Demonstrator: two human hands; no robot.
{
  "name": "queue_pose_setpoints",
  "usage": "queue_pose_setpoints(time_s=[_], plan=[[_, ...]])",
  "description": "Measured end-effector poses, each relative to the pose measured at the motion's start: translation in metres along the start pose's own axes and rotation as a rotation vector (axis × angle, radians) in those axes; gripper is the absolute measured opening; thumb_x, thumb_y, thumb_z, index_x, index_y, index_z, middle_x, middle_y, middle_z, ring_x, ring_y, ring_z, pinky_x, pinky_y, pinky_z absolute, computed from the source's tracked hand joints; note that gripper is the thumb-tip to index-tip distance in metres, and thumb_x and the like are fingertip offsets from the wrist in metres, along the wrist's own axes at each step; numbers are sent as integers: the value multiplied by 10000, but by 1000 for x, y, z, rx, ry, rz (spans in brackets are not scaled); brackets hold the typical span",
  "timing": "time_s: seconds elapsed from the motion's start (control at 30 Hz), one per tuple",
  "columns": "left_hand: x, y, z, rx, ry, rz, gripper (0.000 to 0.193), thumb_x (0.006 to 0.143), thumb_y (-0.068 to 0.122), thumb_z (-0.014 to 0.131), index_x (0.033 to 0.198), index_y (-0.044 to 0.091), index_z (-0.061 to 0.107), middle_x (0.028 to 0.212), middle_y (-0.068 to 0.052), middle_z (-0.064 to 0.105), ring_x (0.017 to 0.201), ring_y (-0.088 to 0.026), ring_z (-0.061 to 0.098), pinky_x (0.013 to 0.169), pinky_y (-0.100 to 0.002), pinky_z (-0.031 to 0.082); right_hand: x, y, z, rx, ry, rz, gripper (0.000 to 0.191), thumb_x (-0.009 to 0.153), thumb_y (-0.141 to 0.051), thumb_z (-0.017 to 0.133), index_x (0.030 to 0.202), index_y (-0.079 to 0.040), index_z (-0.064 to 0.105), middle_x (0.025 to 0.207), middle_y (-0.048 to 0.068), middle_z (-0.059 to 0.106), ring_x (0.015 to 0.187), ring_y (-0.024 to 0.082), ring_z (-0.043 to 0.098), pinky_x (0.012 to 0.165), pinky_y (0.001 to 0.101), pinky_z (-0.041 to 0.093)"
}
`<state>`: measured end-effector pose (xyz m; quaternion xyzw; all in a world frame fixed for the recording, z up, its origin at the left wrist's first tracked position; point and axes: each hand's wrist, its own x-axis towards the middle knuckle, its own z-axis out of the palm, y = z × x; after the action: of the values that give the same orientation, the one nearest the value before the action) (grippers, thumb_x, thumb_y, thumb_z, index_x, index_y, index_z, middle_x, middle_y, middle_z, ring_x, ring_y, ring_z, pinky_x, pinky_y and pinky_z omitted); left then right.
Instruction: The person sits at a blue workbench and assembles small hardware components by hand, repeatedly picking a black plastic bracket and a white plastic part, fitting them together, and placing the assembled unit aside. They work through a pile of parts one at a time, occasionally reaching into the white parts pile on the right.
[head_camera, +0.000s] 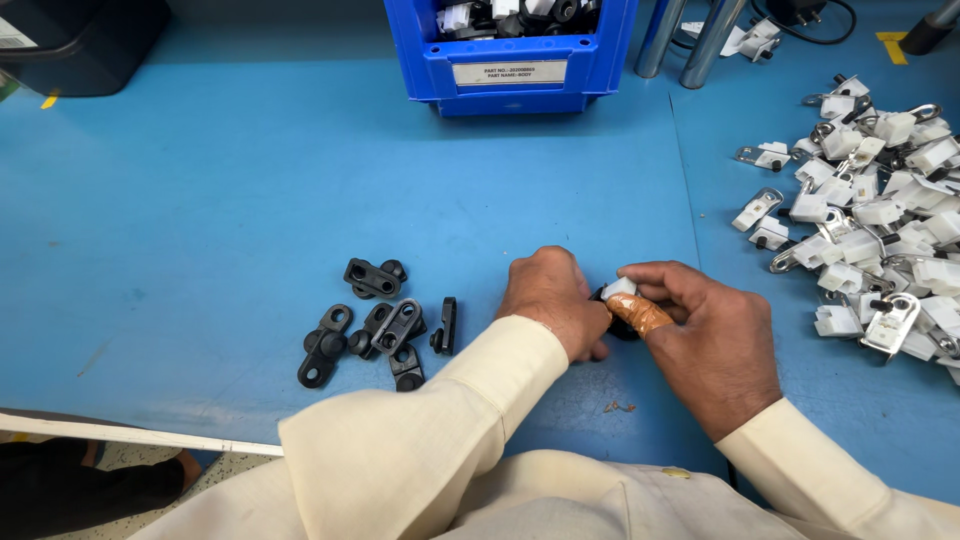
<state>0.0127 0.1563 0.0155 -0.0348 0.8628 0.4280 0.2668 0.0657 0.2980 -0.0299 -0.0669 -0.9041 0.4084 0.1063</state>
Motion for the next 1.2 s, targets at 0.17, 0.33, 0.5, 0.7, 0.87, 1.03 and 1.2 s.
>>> queue_pose_setpoints(time_s=[0.17,0.33,0.5,0.7,0.87,1.03,1.2], plan=[[3,14,-12,361,-133,-35,166,879,111,739,957,-35,726,729,-130,767,629,-173,764,575,-287,625,0,1,-1,-24,-36,-34,329,796,-74,794,1120,-123,766,924,58,803,818,136,778,729,283,614],[15,14,-20,394,-229,-9,99,909,71,671,979,22,720,757,-100,778,604,-163,757,520,-277,612,2,3,5,-10,-30,-7,311,797,-29,778,1094,-121,768,916,60,798,802,144,771,716,291,610],[27,-1,-23,114,-268,-24,124,952,33,601,991,-6,712,780,-111,756,594,-169,763,504,-281,635,3,5,10,18,-4,-25,341,793,35,735,1099,-113,767,922,72,796,804,155,769,729,297,607],[21,-1,-15,142,-152,-31,155,951,75,588,990,37,733,823,-114,788,652,-189,768,572,-304,625,3,10,1,-87,-27,-376,459,691,114,649,1094,-77,758,959,108,778,877,230,756,781,352,600],[10,10,-2,541,27,47,156,938,203,677,998,82,756,968,-139,777,871,-260,764,766,-388,645,9,4,-3,-194,-78,-381,338,747,20,744,1065,-92,768,935,114,781,846,263,748,759,382,596],[0,1,7,538,115,132,204,928,239,721,1007,53,749,1052,-172,741,962,-309,729,804,-416,627,14,-6,-6,-152,-122,-173,312,768,-19,779,1070,-100,781,917,120,769,795,215,763,727,344,608],[-2,-17,6,-91,37,8,129,876,10,691,1004,-4,684,949,-170,794,737,-218,808,570,-323,652,23,-8,-8,-78,-213,-6,322,801,-69,780,1114,-144,779,892,76,812,739,156,771,697,293,608]])
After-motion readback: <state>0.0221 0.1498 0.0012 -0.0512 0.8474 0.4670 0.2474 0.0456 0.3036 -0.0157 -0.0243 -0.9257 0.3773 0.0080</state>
